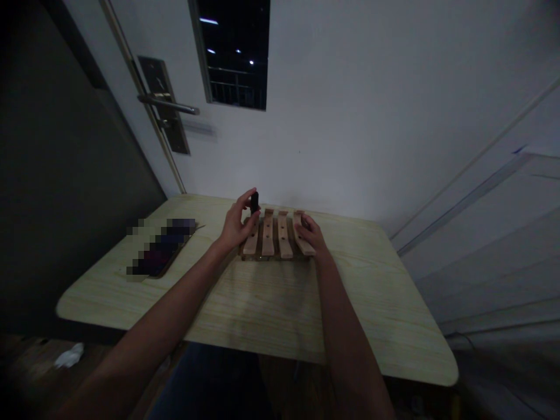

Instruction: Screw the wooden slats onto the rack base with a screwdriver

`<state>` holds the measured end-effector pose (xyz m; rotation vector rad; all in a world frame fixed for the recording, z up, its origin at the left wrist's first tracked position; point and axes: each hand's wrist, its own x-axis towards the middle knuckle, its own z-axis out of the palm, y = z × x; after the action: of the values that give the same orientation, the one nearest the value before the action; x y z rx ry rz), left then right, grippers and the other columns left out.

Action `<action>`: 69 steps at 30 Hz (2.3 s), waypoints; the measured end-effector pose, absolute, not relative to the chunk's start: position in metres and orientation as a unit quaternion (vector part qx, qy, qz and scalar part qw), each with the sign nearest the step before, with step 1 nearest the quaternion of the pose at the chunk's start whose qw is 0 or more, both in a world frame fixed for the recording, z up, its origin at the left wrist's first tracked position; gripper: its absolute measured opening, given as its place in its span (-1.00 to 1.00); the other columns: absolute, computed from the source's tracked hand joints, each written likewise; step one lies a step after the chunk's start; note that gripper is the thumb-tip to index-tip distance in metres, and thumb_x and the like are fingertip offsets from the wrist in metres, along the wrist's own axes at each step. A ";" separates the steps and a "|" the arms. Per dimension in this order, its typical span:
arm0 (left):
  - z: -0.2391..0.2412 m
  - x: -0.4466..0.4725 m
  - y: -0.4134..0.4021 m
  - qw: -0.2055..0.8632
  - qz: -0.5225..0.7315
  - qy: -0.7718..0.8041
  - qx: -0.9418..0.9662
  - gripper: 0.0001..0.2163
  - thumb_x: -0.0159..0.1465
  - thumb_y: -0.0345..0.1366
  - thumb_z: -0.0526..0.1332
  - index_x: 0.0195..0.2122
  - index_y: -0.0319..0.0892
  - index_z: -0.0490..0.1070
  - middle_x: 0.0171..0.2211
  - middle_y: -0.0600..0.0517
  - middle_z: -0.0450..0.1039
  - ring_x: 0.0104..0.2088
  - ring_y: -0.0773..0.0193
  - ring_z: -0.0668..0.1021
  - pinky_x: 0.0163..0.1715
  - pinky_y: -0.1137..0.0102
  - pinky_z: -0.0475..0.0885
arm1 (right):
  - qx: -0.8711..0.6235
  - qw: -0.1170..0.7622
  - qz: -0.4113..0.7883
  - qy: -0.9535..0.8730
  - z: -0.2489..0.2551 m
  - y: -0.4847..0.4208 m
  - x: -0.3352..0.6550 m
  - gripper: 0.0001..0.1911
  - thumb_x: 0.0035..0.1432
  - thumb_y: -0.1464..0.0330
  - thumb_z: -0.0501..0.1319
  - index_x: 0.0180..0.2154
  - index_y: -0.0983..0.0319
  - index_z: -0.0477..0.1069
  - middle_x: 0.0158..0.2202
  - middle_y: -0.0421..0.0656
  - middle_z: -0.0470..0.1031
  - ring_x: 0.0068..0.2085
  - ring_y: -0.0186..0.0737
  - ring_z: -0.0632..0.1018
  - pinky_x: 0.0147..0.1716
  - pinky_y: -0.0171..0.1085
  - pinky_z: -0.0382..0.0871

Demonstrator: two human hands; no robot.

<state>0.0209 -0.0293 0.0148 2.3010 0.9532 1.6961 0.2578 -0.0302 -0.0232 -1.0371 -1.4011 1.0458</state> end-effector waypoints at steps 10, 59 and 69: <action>0.016 0.019 -0.028 0.023 0.569 0.317 0.758 -0.55 0.21 -0.28 0.15 0.14 -0.04 0.15 -0.14 -0.04 0.37 -0.17 0.17 0.40 -0.18 0.24 0.33 | -0.424 0.531 0.435 -0.591 -0.025 -0.029 0.258 -0.50 -0.09 0.08 0.32 -0.11 0.14 0.39 -0.01 -0.11 0.48 0.01 -0.02 0.48 0.09 0.03 0.30; 0.017 0.015 -0.025 0.036 0.585 0.321 0.744 -0.51 0.21 -0.38 0.18 0.18 -0.02 0.18 -0.10 0.00 0.43 -0.26 0.28 0.44 -0.19 0.33 0.36 | -0.438 0.531 0.430 -0.585 -0.030 -0.023 0.263 -0.52 -0.12 0.07 0.34 -0.16 0.15 0.40 -0.07 -0.10 0.50 -0.04 -0.04 0.49 0.03 -0.01 0.33; 0.021 0.017 -0.023 0.025 0.600 0.324 0.731 -0.56 0.18 -0.26 0.28 0.09 0.00 0.28 -0.25 0.02 0.33 -0.31 0.29 0.40 -0.29 0.34 0.37 | -0.428 0.537 0.405 -0.604 -0.030 -0.023 0.261 -0.51 -0.09 0.05 0.32 -0.14 0.15 0.41 -0.03 -0.08 0.49 -0.01 -0.04 0.48 0.07 0.01 0.31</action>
<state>0.0165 -0.0235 0.0205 2.2611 1.0003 1.8547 0.2606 -0.0230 -0.0298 -1.0182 -1.4371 0.9636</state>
